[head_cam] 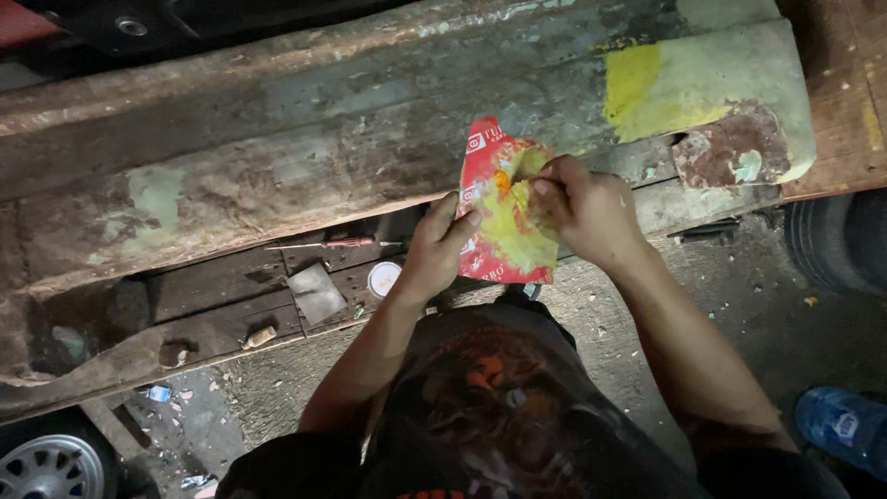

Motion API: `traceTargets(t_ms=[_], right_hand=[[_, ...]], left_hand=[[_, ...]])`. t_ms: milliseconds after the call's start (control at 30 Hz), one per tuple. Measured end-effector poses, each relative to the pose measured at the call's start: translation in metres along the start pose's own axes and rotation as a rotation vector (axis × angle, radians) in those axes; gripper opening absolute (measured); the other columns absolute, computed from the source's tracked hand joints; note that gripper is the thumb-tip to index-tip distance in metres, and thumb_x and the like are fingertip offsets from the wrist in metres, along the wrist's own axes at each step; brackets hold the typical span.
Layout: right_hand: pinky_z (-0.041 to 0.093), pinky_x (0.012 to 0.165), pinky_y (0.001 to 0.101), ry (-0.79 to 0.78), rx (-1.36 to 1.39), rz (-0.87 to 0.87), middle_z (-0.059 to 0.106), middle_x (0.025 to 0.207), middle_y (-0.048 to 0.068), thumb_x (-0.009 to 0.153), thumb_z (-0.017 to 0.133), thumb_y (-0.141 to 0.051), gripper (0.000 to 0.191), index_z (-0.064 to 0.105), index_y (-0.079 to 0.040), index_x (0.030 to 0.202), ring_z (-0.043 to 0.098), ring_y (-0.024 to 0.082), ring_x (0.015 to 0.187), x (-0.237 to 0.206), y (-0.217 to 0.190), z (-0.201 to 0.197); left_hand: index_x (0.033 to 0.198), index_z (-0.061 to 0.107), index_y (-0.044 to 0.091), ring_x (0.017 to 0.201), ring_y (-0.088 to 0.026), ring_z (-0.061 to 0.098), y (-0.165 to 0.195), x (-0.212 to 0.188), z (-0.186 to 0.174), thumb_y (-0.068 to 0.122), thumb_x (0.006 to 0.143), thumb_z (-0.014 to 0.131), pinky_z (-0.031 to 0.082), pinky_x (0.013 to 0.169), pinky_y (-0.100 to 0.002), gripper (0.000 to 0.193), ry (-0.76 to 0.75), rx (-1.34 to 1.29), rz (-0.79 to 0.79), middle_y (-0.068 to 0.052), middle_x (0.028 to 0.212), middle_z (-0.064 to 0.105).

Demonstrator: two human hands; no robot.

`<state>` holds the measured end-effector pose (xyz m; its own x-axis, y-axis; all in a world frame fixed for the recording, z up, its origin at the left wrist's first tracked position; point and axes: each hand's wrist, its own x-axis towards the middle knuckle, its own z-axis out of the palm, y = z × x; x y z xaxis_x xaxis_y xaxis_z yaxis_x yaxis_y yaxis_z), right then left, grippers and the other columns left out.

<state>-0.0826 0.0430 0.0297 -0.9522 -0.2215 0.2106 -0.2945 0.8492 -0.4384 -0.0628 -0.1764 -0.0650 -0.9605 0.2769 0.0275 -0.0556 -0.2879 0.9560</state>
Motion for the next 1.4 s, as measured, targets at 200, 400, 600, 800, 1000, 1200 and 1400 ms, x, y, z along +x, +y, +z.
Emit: traceTargets(t_ms=[200,400,600,800,1000,1200,1400], right_hand=[[0.055,0.062,0.0446,-0.058,0.09,0.024,0.07,0.078,0.017,0.098,0.071,-0.024,0.019,0.067,-0.006,0.104,0.073,0.036,0.073,0.002,0.0,0.008],[0.055,0.061,0.0452,-0.064,0.019,-0.059,0.073,0.078,0.013,0.099,0.07,-0.027,0.017,0.066,-0.01,0.102,0.073,0.035,0.071,-0.011,-0.025,0.022],[0.054,0.062,0.0499,-0.153,-0.081,0.042,0.072,0.074,0.015,0.1,0.069,-0.034,0.024,0.068,-0.01,0.104,0.072,0.038,0.07,-0.016,-0.038,0.03],[0.055,0.061,0.048,-0.02,-0.146,0.049,0.076,0.089,0.016,0.095,0.074,-0.03,0.021,0.073,-0.011,0.103,0.072,0.037,0.073,-0.017,-0.047,0.013],[0.059,0.062,0.0384,0.053,0.051,0.092,0.073,0.101,0.018,0.094,0.074,-0.018,0.028,0.072,-0.002,0.117,0.073,0.028,0.071,-0.02,-0.062,-0.009],[0.055,0.099,0.0512,0.402,0.508,-0.207,0.071,0.104,0.027,0.07,0.039,0.02,0.04,0.069,0.009,0.094,0.068,0.048,0.104,-0.031,-0.02,-0.01],[0.034,0.048,0.0265,0.368,0.807,0.042,0.052,0.061,0.01,0.077,0.036,0.022,0.029,0.052,0.001,0.064,0.046,0.015,0.05,-0.057,0.034,0.022]], left_hand=[[0.133,0.059,-0.002,0.107,-0.008,0.061,-0.001,-0.003,-0.005,0.014,0.107,0.056,0.05,0.096,-0.028,0.03,-0.022,-0.065,0.014,-0.003,0.117,0.069],[0.128,0.063,-0.002,0.097,-0.007,0.061,-0.006,-0.005,-0.016,0.015,0.106,0.058,0.051,0.088,-0.027,0.027,0.054,0.028,-0.03,-0.003,0.108,0.07],[0.126,0.062,-0.001,0.101,-0.007,0.061,-0.017,-0.009,-0.023,0.013,0.105,0.059,0.05,0.092,-0.026,0.026,0.111,0.004,0.027,-0.001,0.111,0.07],[0.128,0.063,-0.002,0.099,-0.008,0.06,-0.022,-0.013,-0.038,0.014,0.107,0.059,0.05,0.09,-0.026,0.027,0.097,-0.033,0.005,-0.002,0.11,0.069],[0.131,0.063,-0.002,0.106,-0.01,0.063,-0.03,-0.018,-0.048,0.013,0.107,0.059,0.051,0.095,-0.028,0.029,0.148,-0.157,-0.029,-0.003,0.116,0.07],[0.137,0.059,0.0,0.112,-0.012,0.065,-0.039,-0.02,-0.053,0.012,0.103,0.059,0.051,0.101,-0.029,0.037,0.217,-0.202,-0.08,-0.006,0.122,0.07],[0.135,0.066,-0.002,0.101,-0.012,0.066,-0.034,-0.02,-0.052,0.01,0.106,0.062,0.054,0.092,-0.029,0.031,0.23,0.007,0.047,-0.008,0.113,0.074]])
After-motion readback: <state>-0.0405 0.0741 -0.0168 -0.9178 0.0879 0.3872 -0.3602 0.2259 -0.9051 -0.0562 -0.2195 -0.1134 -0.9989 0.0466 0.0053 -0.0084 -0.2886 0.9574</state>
